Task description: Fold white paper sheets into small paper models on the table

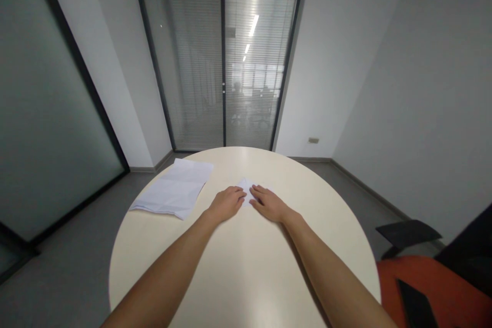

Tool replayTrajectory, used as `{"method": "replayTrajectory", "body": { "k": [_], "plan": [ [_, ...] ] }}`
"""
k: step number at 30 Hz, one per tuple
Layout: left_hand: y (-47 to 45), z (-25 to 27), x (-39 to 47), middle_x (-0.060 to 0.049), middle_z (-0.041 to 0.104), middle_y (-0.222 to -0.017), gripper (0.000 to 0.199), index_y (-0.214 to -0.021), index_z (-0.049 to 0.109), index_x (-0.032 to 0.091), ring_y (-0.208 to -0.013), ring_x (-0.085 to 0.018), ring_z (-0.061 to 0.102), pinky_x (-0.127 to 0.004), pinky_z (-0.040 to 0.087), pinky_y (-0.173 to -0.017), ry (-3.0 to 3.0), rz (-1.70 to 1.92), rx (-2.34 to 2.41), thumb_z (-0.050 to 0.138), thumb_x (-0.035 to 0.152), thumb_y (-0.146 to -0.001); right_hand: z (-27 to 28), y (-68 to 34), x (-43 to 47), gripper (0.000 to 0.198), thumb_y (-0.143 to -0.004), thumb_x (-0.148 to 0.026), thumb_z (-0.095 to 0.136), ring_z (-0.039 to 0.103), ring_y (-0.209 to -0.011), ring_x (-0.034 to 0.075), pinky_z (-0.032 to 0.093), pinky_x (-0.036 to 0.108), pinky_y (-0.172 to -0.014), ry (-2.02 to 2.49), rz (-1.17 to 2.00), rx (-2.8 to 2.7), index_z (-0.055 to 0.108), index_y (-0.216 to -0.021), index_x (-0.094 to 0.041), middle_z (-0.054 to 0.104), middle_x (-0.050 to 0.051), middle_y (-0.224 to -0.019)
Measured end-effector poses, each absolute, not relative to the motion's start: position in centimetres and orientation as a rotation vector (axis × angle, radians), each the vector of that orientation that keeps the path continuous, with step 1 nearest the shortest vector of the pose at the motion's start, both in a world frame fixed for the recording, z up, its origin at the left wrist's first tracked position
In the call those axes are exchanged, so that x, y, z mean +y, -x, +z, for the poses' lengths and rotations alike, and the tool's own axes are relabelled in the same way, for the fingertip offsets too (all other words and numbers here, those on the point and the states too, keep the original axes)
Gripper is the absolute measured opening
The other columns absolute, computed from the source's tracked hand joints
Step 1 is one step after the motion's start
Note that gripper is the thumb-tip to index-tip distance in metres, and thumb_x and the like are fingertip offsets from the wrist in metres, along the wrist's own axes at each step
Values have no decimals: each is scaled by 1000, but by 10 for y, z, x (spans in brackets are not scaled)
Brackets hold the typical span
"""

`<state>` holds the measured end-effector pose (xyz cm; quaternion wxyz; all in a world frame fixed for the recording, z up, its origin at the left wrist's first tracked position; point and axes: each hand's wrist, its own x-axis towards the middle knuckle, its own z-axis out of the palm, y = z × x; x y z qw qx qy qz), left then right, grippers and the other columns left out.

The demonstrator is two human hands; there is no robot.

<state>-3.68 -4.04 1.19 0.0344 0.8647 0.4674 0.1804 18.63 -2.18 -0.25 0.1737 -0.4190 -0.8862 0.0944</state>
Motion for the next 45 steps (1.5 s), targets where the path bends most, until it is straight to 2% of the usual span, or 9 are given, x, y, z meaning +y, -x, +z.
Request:
{"method": "replayTrajectory", "body": {
  "k": [4, 10, 15, 19, 21, 26, 33, 38, 45],
  "plan": [
    [39, 11, -40, -8, 60, -144, 39, -132, 64, 22, -135, -24, 52, -40, 44, -112, -2623, 528, 1447, 49, 36, -100, -3, -192, -22, 79, -98, -66, 38, 22, -153, 34, 18, 56, -123, 1402, 375, -2514, 32, -159, -16, 26, 15, -165],
    [41, 9, -37, -10, 52, -152, 46, -139, 58, 21, -142, -25, 46, -43, 34, -119, -2622, 468, 1444, 47, 42, -100, 1, -190, -27, 90, -93, -78, 36, 16, -154, 34, 14, 53, -124, 1480, 403, -2506, 29, -160, -19, 21, 14, -166],
    [44, 9, -35, -12, 50, -153, 42, -138, 58, 20, -144, -27, 43, -53, 32, -118, -2650, 386, 1530, 40, 33, -103, 4, -192, -29, 87, -94, -78, 31, 15, -155, 33, 14, 53, -124, 1487, 419, -2517, 29, -160, -20, 19, 13, -167],
    [42, 12, -37, -16, 53, -149, 37, -131, 62, 16, -146, -31, 39, -55, 27, -120, -2717, 442, 1624, 46, 27, -100, 4, -192, -28, 89, -93, -78, 32, 15, -155, 34, 14, 54, -124, 1475, 407, -2529, 29, -160, -19, 19, 14, -166],
    [40, 14, -38, -15, 51, -151, 38, -133, 60, 17, -147, -29, 37, -52, 26, -122, -2751, 478, 1555, 48, 25, -98, 3, -192, -28, 89, -93, -78, 34, 15, -154, 35, 14, 54, -123, 1474, 393, -2528, 30, -160, -19, 20, 14, -166],
    [40, 10, -38, -10, 51, -152, 43, -139, 58, 20, -143, -23, 45, -39, 37, -117, -2692, 461, 1340, 44, 33, -101, 0, -195, -26, 86, -94, -75, 36, 18, -154, 35, 17, 55, -123, 1456, 358, -2517, 31, -159, -19, 23, 15, -165],
    [43, 8, -38, -10, 52, -151, 46, -140, 58, 17, -142, -24, 46, -38, 36, -118, -2657, 454, 1409, 42, 37, -102, -1, -196, -25, 84, -96, -74, 34, 18, -154, 34, 17, 55, -123, 1462, 359, -2512, 32, -159, -18, 23, 15, -166],
    [41, 13, -41, -9, 52, -151, 48, -142, 58, 23, -141, -26, 47, -40, 36, -117, -2681, 428, 1427, 45, 45, -101, 1, -196, -25, 86, -94, -76, 34, 18, -154, 34, 16, 54, -123, 1470, 367, -2524, 30, -160, -19, 22, 14, -166],
    [37, 24, -45, -11, 70, -122, 40, -123, 70, 21, -114, -27, 61, -40, 46, -102, -2785, 482, 1371, 45, 43, -101, 7, -193, -30, 70, -100, -63, 32, 21, -152, 37, 11, 60, -121, 1535, 252, -2488, 42, -155, -21, 31, 13, -164]
  ]
}}
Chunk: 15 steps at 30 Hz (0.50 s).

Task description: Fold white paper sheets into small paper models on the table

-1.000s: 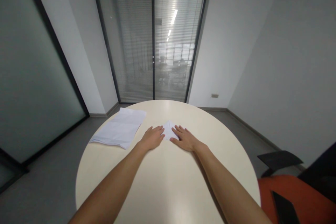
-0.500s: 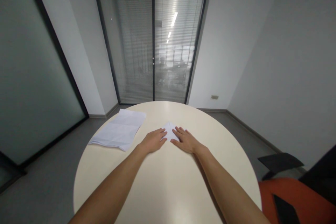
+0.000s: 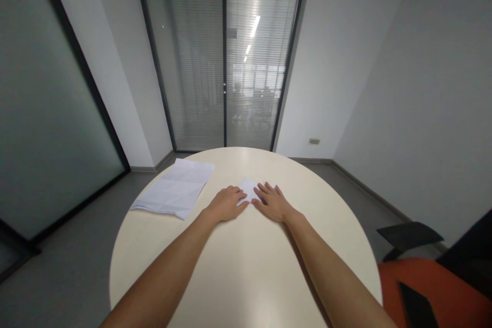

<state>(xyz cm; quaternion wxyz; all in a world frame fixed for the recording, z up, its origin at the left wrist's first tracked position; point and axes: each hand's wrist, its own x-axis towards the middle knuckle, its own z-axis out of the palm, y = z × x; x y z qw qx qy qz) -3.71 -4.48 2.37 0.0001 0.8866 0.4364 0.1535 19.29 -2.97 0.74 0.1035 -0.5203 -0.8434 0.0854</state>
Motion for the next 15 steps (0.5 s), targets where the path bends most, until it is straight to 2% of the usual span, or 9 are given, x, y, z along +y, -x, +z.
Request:
{"method": "replayTrajectory", "body": {
  "k": [4, 6, 8, 12, 15],
  "plan": [
    [32, 28, -46, -9, 71, -102, 35, -103, 75, 21, -100, -24, 63, -37, 48, -94, -2849, 515, 1255, 44, 37, -102, 11, -191, -32, 57, -101, -52, 40, 40, -141, 33, 24, 52, -117, 1528, 80, -2476, 52, -147, -20, 47, 14, -154],
    [30, 27, -45, -8, 71, -97, 36, -95, 74, 20, -98, -23, 63, -36, 48, -93, -2857, 544, 1199, 42, 33, -103, 11, -191, -32, 55, -100, -49, 44, 44, -137, 31, 27, 50, -115, 1512, 68, -2484, 52, -147, -22, 50, 14, -151],
    [31, 25, -43, -7, 71, -95, 32, -93, 74, 20, -98, -22, 63, -35, 48, -95, -2856, 579, 1136, 43, 27, -101, 9, -192, -30, 55, -99, -47, 45, 42, -139, 31, 25, 52, -117, 1490, 108, -2504, 50, -149, -24, 48, 13, -153],
    [36, 18, -39, -8, 70, -112, 24, -109, 71, 19, -111, -22, 62, -36, 45, -105, -2828, 671, 1038, 51, 20, -96, 5, -195, -27, 54, -98, -41, 46, 37, -144, 32, 17, 61, -118, 1393, 208, -2549, 48, -151, -27, 45, 10, -157],
    [41, 13, -38, -9, 67, -128, 29, -120, 69, 19, -120, -22, 60, -35, 44, -108, -2790, 672, 1047, 54, 24, -95, 3, -196, -23, 50, -98, -38, 48, 40, -143, 32, 23, 60, -117, 1287, 184, -2554, 54, -147, -27, 49, 9, -154]
  ]
}}
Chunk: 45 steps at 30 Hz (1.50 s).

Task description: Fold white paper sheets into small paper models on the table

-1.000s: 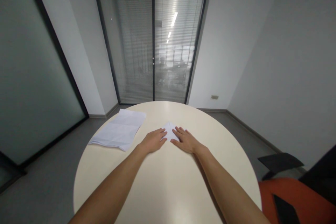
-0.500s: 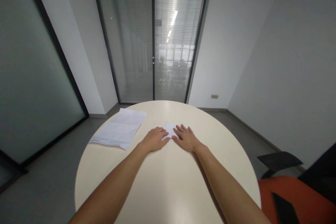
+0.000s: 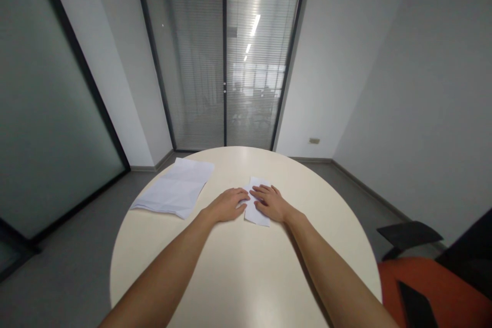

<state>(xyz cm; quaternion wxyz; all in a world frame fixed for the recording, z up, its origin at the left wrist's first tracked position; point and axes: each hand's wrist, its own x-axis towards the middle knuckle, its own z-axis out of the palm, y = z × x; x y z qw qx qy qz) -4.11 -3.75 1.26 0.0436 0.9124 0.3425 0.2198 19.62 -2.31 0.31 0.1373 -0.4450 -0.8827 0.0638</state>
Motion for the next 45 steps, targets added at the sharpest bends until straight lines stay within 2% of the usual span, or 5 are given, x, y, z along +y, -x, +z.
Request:
{"method": "replayTrajectory", "body": {
  "k": [7, 11, 18, 39, 45],
  "plan": [
    [45, 12, -38, -10, 58, -144, 36, -127, 69, 23, -127, -28, 56, -44, 41, -111, -2815, 566, 1253, 53, 34, -97, 7, -194, -19, 32, -99, -27, 51, 61, -116, 25, 45, 41, -105, 978, 81, -2510, 75, -118, -20, 71, 11, -123],
    [47, 11, -36, -8, 49, -154, 38, -131, 67, 26, -126, -30, 55, -47, 43, -108, -2814, 511, 1362, 50, 37, -99, 13, -190, -25, 30, -99, -30, 53, 64, -113, 25, 46, 39, -104, 934, 80, -2513, 76, -115, -20, 74, 10, -119],
    [47, 11, -32, -7, 65, -137, 37, -131, 67, 26, -121, -28, 57, -44, 43, -105, -2844, 518, 1355, 48, 37, -101, 16, -187, -31, 35, -94, -41, 62, 65, -114, 28, 46, 41, -103, 950, 60, -2527, 74, -119, -19, 74, 11, -120],
    [38, 23, -41, -8, 75, -106, 31, -107, 71, 21, -103, -25, 67, -36, 50, -91, -2799, 522, 1388, 46, 39, -102, 17, -186, -30, 29, -95, -30, 55, 65, -107, 24, 46, 35, -99, 1030, 65, -2526, 75, -113, -19, 76, 9, -113],
    [41, 20, -40, -11, 73, -117, 34, -122, 65, 21, -111, -27, 65, -38, 49, -97, -2719, 610, 1418, 54, 41, -97, 21, -186, -32, 30, -96, -26, 51, 66, -106, 23, 47, 32, -95, 1172, 107, -2495, 75, -114, -21, 77, 8, -108]
  ]
}}
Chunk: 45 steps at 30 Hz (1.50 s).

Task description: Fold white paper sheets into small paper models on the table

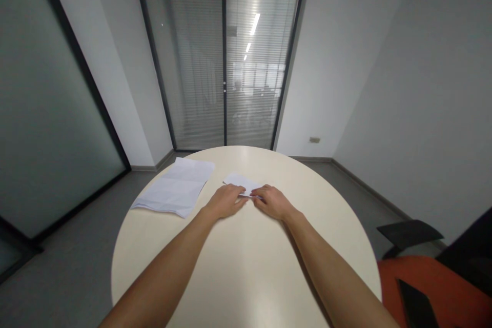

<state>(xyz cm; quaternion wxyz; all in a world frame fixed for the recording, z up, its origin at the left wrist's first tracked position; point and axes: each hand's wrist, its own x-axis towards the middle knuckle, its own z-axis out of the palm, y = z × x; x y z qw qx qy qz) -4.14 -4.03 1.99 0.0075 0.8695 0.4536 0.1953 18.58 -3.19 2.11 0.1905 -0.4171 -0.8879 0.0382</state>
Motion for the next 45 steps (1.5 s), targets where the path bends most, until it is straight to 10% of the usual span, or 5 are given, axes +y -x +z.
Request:
{"method": "replayTrajectory", "body": {
  "k": [45],
  "plan": [
    [51, 17, -27, -4, 75, -109, 19, -110, 68, 25, -102, -21, 68, -31, 49, -93, -2302, 1214, 1777, 54, 32, -99, 9, -214, -11, 30, -94, -40, 52, 64, -82, 21, 48, 32, -77, 1350, 279, -1854, 70, -108, -21, 75, 6, -100]
  ]
}}
